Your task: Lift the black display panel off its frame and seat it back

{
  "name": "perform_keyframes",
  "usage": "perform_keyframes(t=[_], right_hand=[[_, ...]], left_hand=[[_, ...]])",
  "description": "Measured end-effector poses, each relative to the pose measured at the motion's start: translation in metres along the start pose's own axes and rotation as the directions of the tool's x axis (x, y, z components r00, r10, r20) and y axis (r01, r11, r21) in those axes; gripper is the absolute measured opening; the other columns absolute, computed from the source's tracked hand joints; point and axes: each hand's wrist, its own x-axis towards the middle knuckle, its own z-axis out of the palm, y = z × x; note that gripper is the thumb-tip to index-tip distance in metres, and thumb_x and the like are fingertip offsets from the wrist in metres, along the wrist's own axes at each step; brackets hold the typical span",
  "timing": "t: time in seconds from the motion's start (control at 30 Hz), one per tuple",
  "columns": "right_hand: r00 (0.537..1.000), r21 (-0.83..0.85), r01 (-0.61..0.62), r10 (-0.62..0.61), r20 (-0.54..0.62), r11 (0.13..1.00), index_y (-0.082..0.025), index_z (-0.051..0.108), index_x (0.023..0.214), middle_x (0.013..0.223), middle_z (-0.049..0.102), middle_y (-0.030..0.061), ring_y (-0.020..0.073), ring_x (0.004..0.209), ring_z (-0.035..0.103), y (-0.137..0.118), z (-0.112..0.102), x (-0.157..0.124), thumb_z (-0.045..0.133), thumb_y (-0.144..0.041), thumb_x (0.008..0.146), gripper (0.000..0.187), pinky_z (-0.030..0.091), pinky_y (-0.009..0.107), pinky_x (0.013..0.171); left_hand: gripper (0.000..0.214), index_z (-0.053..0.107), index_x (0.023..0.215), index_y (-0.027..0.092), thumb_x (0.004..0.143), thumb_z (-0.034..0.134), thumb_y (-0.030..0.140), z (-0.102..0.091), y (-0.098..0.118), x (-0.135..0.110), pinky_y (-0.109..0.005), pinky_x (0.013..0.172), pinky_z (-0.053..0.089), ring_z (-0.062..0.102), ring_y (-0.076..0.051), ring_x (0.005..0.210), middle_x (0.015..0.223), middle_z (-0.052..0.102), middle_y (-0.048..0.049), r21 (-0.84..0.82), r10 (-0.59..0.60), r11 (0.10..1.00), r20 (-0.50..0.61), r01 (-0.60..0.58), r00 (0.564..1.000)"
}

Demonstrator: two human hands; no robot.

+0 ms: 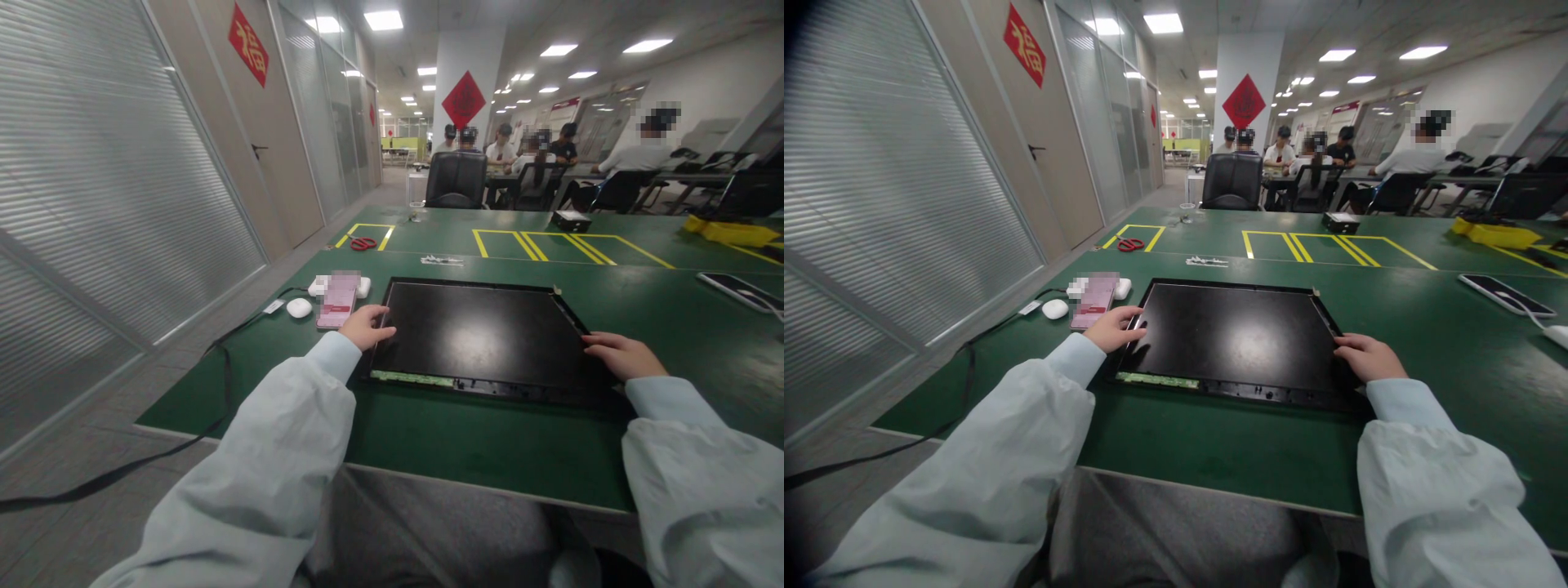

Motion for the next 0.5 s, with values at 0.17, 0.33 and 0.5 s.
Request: perform_keyframes(t=[0.17,0.33,0.5], right_hand=[[1.000,0.006,-0.026,0.026,0.009,1.000,-0.026,0.082,0.077,0.138,0.084,0.0126,0.0391,0.144,0.070,-0.006,-0.001,-0.003,0.073,-0.030,0.070,0.012,0.048,0.044,0.128],[1.000,-0.004,-0.016,0.016,0.010,1.000,-0.026,0.080,0.077,0.133,0.085,0.0124,0.0387,0.144,0.070,-0.010,-0.001,-0.005,0.073,-0.030,0.069,0.011,0.049,0.046,0.127],[1.000,-0.006,0.012,-0.012,-0.006,1.000,-0.029,0.080,0.076,0.123,0.087,0.0096,0.0388,0.139,0.074,-0.004,0.002,-0.003,0.073,-0.033,0.066,0.013,0.053,0.053,0.126]], left_hand=[[0.113,0.072,0.160,0.029,0.059,0.108,0.064,-0.009,-0.001,-0.012,-0.061,0.139,0.042,0.043,-0.050,0.172,0.187,0.041,-0.0204,0.111,0.097,0.988,0.132,-0.112,0.987],[0.118,0.072,0.161,0.032,0.054,0.113,0.060,-0.011,0.005,-0.018,-0.065,0.141,0.036,0.033,-0.053,0.176,0.192,0.031,-0.0193,0.136,0.171,0.970,0.200,-0.201,0.965],[0.114,0.073,0.160,0.035,0.055,0.113,0.057,-0.017,0.009,-0.021,-0.066,0.140,0.037,0.034,-0.052,0.176,0.191,0.033,-0.0180,0.117,0.222,0.959,0.246,-0.257,0.943]])
